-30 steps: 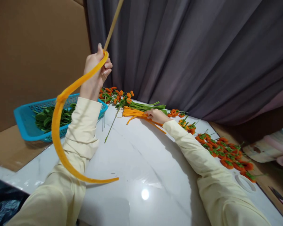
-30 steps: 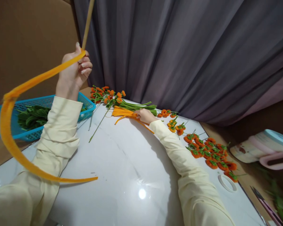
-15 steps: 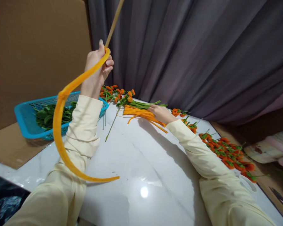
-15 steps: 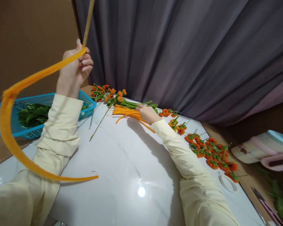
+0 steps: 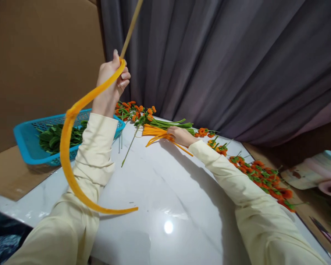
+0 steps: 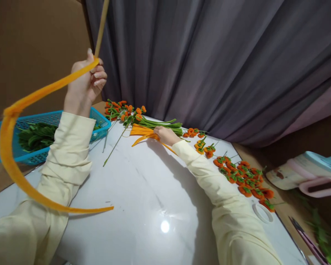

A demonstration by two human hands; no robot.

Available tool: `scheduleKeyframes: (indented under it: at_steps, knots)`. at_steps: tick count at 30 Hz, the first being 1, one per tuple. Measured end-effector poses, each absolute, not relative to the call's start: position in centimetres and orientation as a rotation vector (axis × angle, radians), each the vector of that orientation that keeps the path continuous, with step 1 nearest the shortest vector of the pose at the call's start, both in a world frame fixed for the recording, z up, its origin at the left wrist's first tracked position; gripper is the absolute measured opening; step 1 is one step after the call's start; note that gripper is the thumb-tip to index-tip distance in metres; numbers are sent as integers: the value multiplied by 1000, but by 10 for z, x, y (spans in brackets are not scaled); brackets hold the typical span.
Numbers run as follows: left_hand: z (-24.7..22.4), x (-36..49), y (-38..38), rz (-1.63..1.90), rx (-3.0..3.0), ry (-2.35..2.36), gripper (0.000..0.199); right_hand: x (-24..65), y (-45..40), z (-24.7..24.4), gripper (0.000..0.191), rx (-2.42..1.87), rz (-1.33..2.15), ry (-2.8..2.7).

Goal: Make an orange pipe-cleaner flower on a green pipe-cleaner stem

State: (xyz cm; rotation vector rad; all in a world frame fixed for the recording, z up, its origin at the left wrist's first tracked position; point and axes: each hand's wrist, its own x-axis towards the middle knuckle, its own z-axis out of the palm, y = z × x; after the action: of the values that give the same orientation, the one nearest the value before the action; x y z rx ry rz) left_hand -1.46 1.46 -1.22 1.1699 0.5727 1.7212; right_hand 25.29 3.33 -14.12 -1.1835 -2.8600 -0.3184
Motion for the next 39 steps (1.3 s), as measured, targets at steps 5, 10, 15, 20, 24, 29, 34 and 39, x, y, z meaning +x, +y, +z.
scheduleKeyframes:
  at_steps: [5, 10, 15, 20, 24, 29, 34, 39]
  knots:
    - [-12, -12, 14, 1781, 1111, 608, 41, 236, 38, -162, 22, -1268, -429, -2817]
    - [-11, -14, 14, 1789, 1068, 528, 42, 236, 43, -149, 24, -1293, -455, -2851]
    - [-10, -11, 12, 1803, 1033, 499, 43, 245, 48, -147, 25, -1370, -444, -2860]
    - [-7, -6, 6, 1801, 1008, 583, 42, 250, 56, -144, 28, -1403, -419, -2805]
    - [-8, -6, 4, 1798, 1038, 556, 41, 253, 79, -118, 33, -1456, -399, -2696]
    - [-11, -8, 6, 1776, 1042, 525, 40, 255, 105, -99, 28, -1433, -254, -2783]
    - [-8, -6, 5, 1803, 1042, 599, 40, 249, 86, -126, 28, -1422, -187, -2937]
    - [-8, -5, 4, 1782, 1026, 576, 40, 239, 52, -156, 32, -1550, -305, -2885]
